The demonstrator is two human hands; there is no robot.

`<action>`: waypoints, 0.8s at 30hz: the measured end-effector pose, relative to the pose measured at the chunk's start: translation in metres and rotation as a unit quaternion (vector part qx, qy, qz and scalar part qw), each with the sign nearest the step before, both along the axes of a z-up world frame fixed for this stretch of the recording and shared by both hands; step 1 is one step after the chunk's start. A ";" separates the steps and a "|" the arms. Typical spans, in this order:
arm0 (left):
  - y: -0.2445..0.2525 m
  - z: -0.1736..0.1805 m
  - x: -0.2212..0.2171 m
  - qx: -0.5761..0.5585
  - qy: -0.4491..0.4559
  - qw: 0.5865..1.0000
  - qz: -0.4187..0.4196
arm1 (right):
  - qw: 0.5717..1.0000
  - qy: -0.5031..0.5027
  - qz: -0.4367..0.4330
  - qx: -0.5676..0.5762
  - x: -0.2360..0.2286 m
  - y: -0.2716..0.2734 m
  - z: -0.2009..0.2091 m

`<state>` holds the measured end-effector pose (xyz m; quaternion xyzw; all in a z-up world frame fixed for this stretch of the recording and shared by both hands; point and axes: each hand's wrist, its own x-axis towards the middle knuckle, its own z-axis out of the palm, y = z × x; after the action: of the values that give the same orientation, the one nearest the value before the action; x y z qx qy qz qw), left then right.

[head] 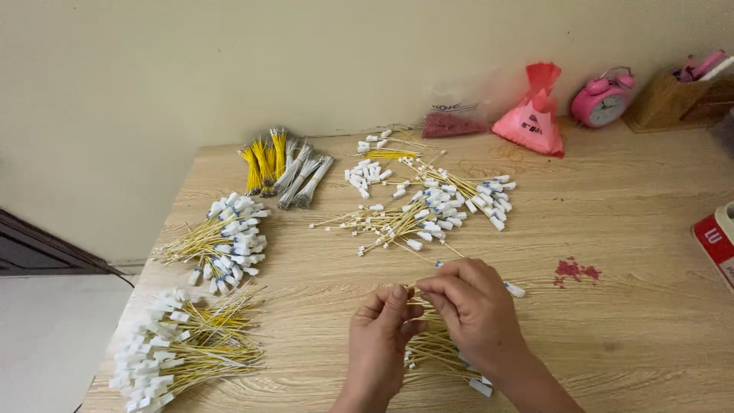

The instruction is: Picking up individual cables with connectors and grouping them into organized bundles on a table.

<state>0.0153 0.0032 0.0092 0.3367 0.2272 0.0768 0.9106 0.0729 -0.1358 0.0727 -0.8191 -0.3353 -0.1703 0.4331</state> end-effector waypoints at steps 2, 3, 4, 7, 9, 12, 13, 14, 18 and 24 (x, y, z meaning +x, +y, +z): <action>-0.003 0.003 -0.003 0.005 -0.002 1.000 -0.010 | 1.000 -0.028 -0.002 -0.011 0.001 -0.001 -0.002; -0.004 0.005 -0.005 0.011 -0.004 1.000 -0.019 | 0.998 -0.057 -0.002 -0.022 0.002 -0.001 -0.003; -0.004 0.005 -0.005 0.010 -0.003 1.000 -0.020 | 0.998 -0.056 -0.003 -0.023 0.002 -0.001 -0.003; -0.005 0.003 -0.006 0.014 -0.005 0.999 -0.034 | 0.998 -0.055 0.008 -0.043 0.003 -0.003 -0.003; -0.005 0.001 -0.007 0.022 -0.017 0.998 -0.050 | 0.998 -0.039 0.035 -0.045 0.005 -0.005 -0.003; -0.002 -0.002 -0.009 0.028 -0.025 0.997 -0.067 | 0.994 0.055 0.085 -0.033 0.008 -0.010 -0.004; 0.000 -0.006 -0.009 0.028 -0.024 0.997 -0.067 | 0.994 0.055 0.085 -0.032 0.009 -0.012 -0.007; 0.002 -0.009 -0.010 0.026 -0.026 0.996 -0.078 | 0.987 0.128 0.091 -0.025 0.009 -0.013 -0.009; 0.005 -0.013 -0.012 0.020 -0.030 0.994 -0.103 | 0.974 0.199 0.108 0.015 0.006 -0.016 -0.019; 0.005 -0.012 -0.010 0.007 -0.039 0.994 -0.103 | 0.976 0.152 0.143 0.061 0.004 -0.015 -0.023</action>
<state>0.0049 0.0080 -0.0031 0.3608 0.1548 -0.0024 0.9197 0.0765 -0.1503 0.0493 -0.7511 -0.3685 -0.0001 0.5478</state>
